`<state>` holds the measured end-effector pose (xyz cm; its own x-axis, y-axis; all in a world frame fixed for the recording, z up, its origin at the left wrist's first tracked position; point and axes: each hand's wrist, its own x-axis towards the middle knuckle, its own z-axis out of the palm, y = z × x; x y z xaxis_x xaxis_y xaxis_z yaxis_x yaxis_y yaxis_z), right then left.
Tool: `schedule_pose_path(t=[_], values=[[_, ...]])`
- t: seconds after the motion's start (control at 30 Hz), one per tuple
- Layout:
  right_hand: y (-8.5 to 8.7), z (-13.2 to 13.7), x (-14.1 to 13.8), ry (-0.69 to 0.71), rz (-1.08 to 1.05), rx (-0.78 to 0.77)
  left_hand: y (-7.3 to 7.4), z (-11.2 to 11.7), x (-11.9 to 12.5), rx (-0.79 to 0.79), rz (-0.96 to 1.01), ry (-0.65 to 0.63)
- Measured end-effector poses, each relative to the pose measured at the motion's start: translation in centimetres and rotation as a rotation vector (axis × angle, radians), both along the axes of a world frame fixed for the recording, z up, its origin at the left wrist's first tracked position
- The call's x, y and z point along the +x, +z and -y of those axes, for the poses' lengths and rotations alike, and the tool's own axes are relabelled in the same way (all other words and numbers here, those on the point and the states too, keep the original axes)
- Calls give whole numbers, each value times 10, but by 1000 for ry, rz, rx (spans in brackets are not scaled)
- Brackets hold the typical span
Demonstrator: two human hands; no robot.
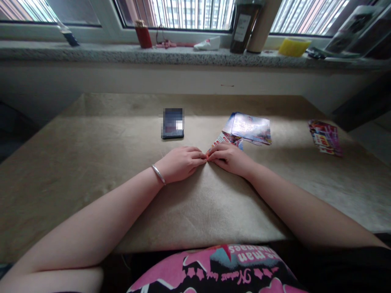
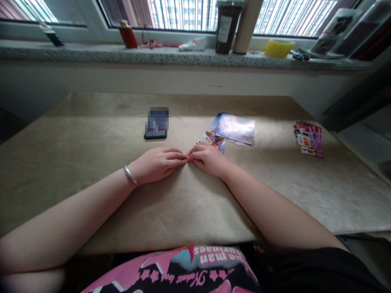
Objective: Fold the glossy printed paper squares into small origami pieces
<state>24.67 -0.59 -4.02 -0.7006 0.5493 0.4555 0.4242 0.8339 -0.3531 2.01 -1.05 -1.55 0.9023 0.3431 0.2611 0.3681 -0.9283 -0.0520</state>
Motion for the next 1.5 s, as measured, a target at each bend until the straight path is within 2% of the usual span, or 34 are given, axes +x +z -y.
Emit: schedule_pose_path(t=[0.7,0.93,1.1,1.27,1.5], values=[[0,4,1,-21,20,-3,14,-4,-15,-124,-46,-6],[1,4,1,-24,27,-27,6,-6,-18,-225,43,18],[0,4,0,-35,27,-2,0,-4,-10,-167,25,25],[0,5,-3,-41,28,23,-2,0,-1,-72,-21,88],[0,5,-3,-44,30,8,0,-1,-1,-37,-74,55]])
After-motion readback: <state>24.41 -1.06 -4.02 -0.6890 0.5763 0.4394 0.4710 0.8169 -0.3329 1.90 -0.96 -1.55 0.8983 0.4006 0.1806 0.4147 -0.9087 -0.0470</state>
